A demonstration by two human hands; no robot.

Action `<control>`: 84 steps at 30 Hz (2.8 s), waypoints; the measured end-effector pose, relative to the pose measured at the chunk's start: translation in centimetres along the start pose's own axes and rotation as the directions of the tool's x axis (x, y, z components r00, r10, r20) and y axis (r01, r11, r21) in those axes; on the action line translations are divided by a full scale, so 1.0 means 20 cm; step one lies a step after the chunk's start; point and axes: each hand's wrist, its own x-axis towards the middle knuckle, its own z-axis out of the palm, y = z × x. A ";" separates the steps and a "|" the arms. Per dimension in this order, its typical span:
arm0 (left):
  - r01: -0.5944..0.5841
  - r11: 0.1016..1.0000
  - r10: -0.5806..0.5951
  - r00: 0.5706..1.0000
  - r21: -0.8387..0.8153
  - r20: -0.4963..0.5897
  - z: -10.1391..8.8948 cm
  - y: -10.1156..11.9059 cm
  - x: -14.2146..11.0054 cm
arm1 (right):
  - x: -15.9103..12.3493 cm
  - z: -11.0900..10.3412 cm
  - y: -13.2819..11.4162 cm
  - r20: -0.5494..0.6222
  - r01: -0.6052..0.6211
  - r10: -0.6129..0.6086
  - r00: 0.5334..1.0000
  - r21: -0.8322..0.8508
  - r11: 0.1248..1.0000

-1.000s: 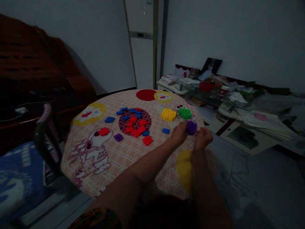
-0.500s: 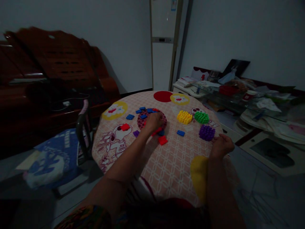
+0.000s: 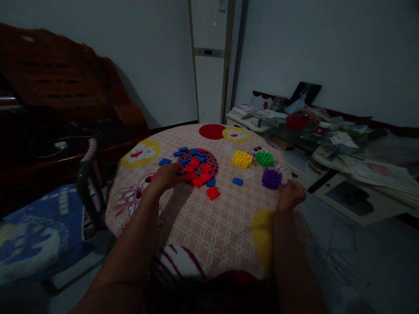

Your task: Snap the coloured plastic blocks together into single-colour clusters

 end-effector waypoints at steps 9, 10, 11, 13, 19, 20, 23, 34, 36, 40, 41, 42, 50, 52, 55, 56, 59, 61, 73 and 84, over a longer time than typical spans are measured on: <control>-0.177 0.701 0.330 0.939 -0.691 0.094 0.28 0.87 0.19 | -0.02 0.00 -0.04 -0.083 -0.044 0.048 0.995 0.049 0.998; -0.132 0.688 0.313 0.941 -0.713 0.128 0.35 0.95 0.21 | -0.02 0.00 -0.04 -0.080 -0.046 0.050 0.995 0.057 0.997; -0.093 0.673 0.290 0.946 -0.734 0.146 0.40 1.02 0.23 | -0.02 0.00 -0.04 -0.075 -0.048 0.053 0.996 0.062 0.997; -0.072 0.679 0.270 0.950 -0.731 0.157 0.49 1.13 0.25 | -0.02 0.00 -0.04 -0.070 -0.048 0.052 0.996 0.059 0.997; -0.153 0.745 0.272 0.958 -0.649 0.086 0.58 1.28 0.30 | -0.02 0.00 -0.04 -0.075 -0.036 0.040 0.996 0.045 0.998; -0.152 0.745 0.276 0.957 -0.650 0.092 0.59 1.29 0.31 | -0.02 0.00 -0.03 -0.072 -0.040 0.042 0.996 0.039 0.998; -0.125 0.720 0.275 0.954 -0.682 0.116 0.63 1.31 0.31 | -0.02 0.01 -0.02 -0.061 -0.049 0.051 0.997 0.031 0.998; -0.272 0.748 0.366 0.930 -0.606 0.034 0.54 1.26 0.28 | -0.02 0.00 -0.05 -0.100 -0.054 0.058 0.993 0.039 0.998; -0.340 0.754 0.404 0.915 -0.562 -0.011 0.49 1.19 0.23 | -0.03 0.00 -0.06 -0.095 -0.063 0.067 0.993 0.049 0.997; -0.496 0.694 0.572 0.820 -0.522 -0.018 0.48 1.05 0.00 | -0.05 -0.01 -0.07 -0.104 -0.050 0.056 0.993 0.054 0.997; -0.557 0.659 0.646 0.763 -0.506 0.001 0.50 1.02 -0.07 | -0.05 -0.01 -0.07 -0.115 -0.045 0.051 0.992 0.054 0.998; -0.611 0.620 0.712 0.702 -0.492 0.024 0.52 0.99 -0.14 | -0.06 -0.01 -0.07 -0.125 -0.038 0.045 0.991 0.053 0.998; -0.777 0.454 0.877 0.475 -0.436 0.067 0.70 0.91 -0.37 | -0.05 -0.04 -0.06 -0.165 -0.013 0.005 0.986 -0.050 0.999; -0.778 0.439 0.883 0.466 -0.449 0.057 0.72 0.92 -0.36 | -0.05 -0.05 -0.05 -0.183 0.019 -0.045 0.982 -0.142 0.990; -0.768 0.453 0.879 0.470 -0.451 0.082 0.75 0.92 -0.35 | -0.06 -0.07 -0.05 -0.174 0.118 -0.172 0.970 -0.282 0.952; -0.765 0.461 0.877 0.471 -0.449 0.098 0.75 0.93 -0.34 | -0.07 -0.07 -0.05 -0.163 0.151 -0.210 0.964 -0.314 0.937; -0.767 0.464 0.881 0.453 -0.443 0.139 0.75 0.94 -0.33 | -0.10 -0.07 -0.08 -0.110 0.243 -0.305 0.946 -0.382 0.891; -0.772 0.467 0.882 0.444 -0.432 0.160 0.74 0.95 -0.32 | -0.11 -0.06 -0.09 -0.072 0.304 -0.366 0.928 -0.425 0.853; -0.781 0.423 0.900 0.422 -0.459 0.112 0.70 0.95 -0.28 | -0.21 -0.07 -0.15 0.019 0.402 -0.438 0.899 -0.431 0.808; -0.848 0.364 0.931 0.317 -0.385 0.182 0.64 0.97 -0.28 | -0.28 -0.15 -0.12 0.102 0.324 -0.309 0.945 -0.379 0.867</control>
